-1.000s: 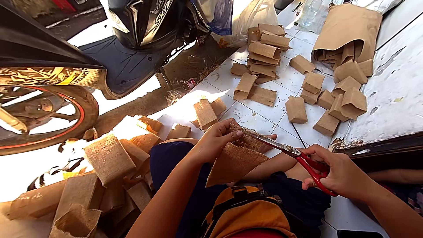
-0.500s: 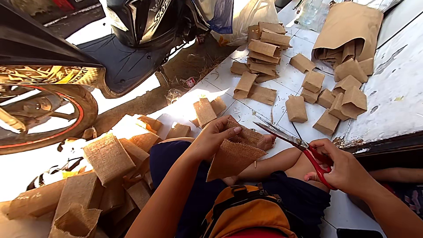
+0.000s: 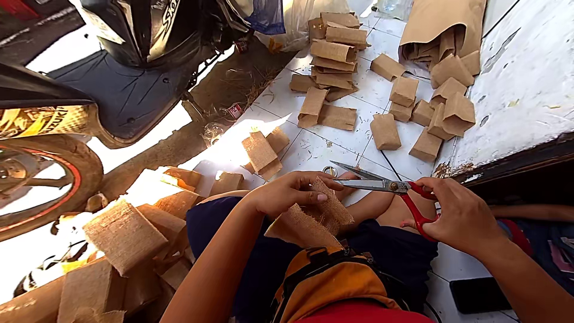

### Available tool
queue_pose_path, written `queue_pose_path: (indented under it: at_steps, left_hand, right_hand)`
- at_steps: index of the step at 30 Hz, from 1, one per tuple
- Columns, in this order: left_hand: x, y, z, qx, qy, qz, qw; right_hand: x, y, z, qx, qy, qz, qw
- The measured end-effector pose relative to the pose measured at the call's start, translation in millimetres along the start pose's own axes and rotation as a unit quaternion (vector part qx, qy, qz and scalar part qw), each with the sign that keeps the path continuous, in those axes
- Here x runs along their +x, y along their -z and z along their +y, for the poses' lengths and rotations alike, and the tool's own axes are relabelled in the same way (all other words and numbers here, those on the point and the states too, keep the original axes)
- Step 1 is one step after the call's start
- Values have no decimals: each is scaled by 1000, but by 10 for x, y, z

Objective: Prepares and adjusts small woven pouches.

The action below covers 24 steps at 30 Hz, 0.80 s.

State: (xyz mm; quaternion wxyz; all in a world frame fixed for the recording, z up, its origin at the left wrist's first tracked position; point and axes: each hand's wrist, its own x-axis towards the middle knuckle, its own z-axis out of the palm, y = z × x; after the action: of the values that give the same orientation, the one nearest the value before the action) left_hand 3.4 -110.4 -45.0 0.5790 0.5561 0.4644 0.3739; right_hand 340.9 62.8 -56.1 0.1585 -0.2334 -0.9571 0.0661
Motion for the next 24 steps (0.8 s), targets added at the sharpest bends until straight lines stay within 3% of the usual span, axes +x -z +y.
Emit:
queue_pose_path:
  at_steps: [3,12,18,24]
  left_hand:
    - [-27,-13,-47,-74,-21,4,997]
    - [-159,46,-28,22,3,0,1000]
    - [-234,61,-36,2,14,1,1000]
    - [-480,205,-11,39,23,90,995]
  right_hand:
    - [20,-11,4,1,15,1,1000]
    - [92,6,-75,13,52,-15,998]
    - [125,15,-131,2,62,-18,998]
    - [121,38,-116,-21,70,-14,997]
